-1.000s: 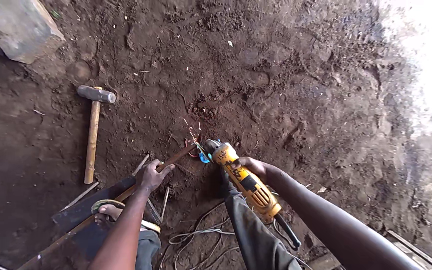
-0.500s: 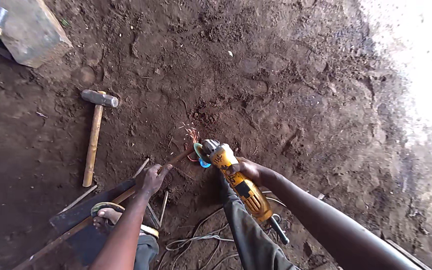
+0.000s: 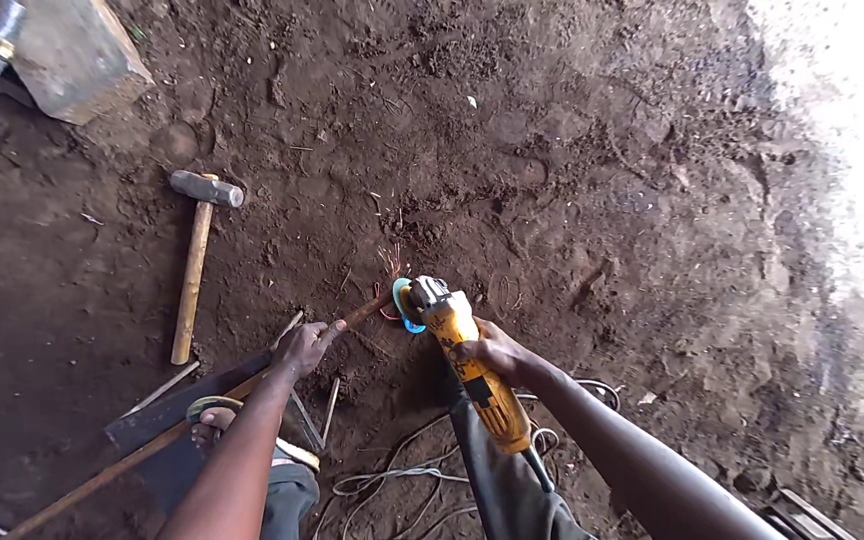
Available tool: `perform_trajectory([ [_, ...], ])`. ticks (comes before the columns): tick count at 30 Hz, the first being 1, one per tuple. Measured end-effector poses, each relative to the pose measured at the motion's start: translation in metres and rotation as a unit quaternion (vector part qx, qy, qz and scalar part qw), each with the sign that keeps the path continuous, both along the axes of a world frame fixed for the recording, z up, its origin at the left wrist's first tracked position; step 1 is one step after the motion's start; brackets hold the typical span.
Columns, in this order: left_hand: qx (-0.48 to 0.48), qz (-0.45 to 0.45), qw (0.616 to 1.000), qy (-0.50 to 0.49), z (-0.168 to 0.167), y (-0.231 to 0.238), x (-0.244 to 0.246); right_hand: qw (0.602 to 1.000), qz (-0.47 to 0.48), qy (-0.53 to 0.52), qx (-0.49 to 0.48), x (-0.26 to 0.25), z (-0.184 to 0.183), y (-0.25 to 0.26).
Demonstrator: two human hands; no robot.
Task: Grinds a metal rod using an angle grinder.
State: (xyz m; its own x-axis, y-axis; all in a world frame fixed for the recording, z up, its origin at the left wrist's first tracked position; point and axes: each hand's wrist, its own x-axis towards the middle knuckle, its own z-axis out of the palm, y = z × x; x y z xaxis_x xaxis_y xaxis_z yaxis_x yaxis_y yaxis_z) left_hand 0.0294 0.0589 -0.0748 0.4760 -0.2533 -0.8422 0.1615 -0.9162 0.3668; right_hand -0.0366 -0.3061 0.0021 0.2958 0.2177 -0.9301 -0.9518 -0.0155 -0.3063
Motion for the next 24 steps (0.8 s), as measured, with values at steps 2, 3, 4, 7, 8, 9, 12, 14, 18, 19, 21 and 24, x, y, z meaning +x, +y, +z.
perform_trajectory([
  [2, 0.01, -0.003, 1.0, -0.001, 0.001, -0.001, -0.001, 1.0, 0.015, -0.005, 0.004, 0.001, 0.007, 0.001],
  [3, 0.018, -0.005, 1.0, 0.001, 0.001, -0.003, -0.001, 0.999, 0.031, -0.008, -0.004, 0.0, 0.011, 0.0],
  [4, 0.024, -0.005, 1.0, 0.005, 0.001, -0.004, -0.001, 0.998, 0.052, -0.014, -0.015, -0.001, 0.014, -0.002],
  [7, 0.04, 0.015, 0.998, 0.043, 0.004, -0.008, 0.004, 0.992, 0.114, -0.028, -0.048, -0.003, 0.016, -0.012],
  [8, 0.036, 0.03, 0.997, 0.059, 0.004, -0.008, 0.005, 0.992, 0.111, -0.024, -0.048, -0.002, 0.017, -0.014],
  [9, 0.029, 0.046, 0.996, 0.076, 0.005, -0.007, 0.006, 0.995, 0.092, -0.015, -0.042, -0.001, 0.017, -0.015],
  [12, 0.017, 0.071, 0.992, 0.107, 0.001, -0.007, 0.007, 0.999, 0.033, 0.003, -0.026, 0.004, 0.01, -0.016],
  [14, 0.008, 0.08, 0.991, 0.108, -0.003, -0.006, 0.006, 1.0, 0.015, 0.012, -0.01, 0.005, 0.003, -0.013],
  [18, -0.004, 0.098, 0.99, 0.102, -0.006, -0.002, 0.004, 1.0, 0.005, 0.011, 0.006, -0.008, -0.001, -0.005],
  [19, -0.006, 0.104, 0.99, 0.099, -0.006, -0.002, 0.004, 1.0, 0.01, 0.009, 0.003, -0.012, 0.002, -0.005],
  [21, -0.013, 0.1, 0.991, 0.092, -0.008, 0.0, 0.002, 1.0, 0.027, -0.001, -0.015, -0.024, 0.006, -0.009],
  [24, -0.019, 0.055, 0.996, 0.064, -0.005, 0.001, 0.001, 0.998, 0.048, -0.012, -0.041, -0.038, 0.01, -0.023],
])
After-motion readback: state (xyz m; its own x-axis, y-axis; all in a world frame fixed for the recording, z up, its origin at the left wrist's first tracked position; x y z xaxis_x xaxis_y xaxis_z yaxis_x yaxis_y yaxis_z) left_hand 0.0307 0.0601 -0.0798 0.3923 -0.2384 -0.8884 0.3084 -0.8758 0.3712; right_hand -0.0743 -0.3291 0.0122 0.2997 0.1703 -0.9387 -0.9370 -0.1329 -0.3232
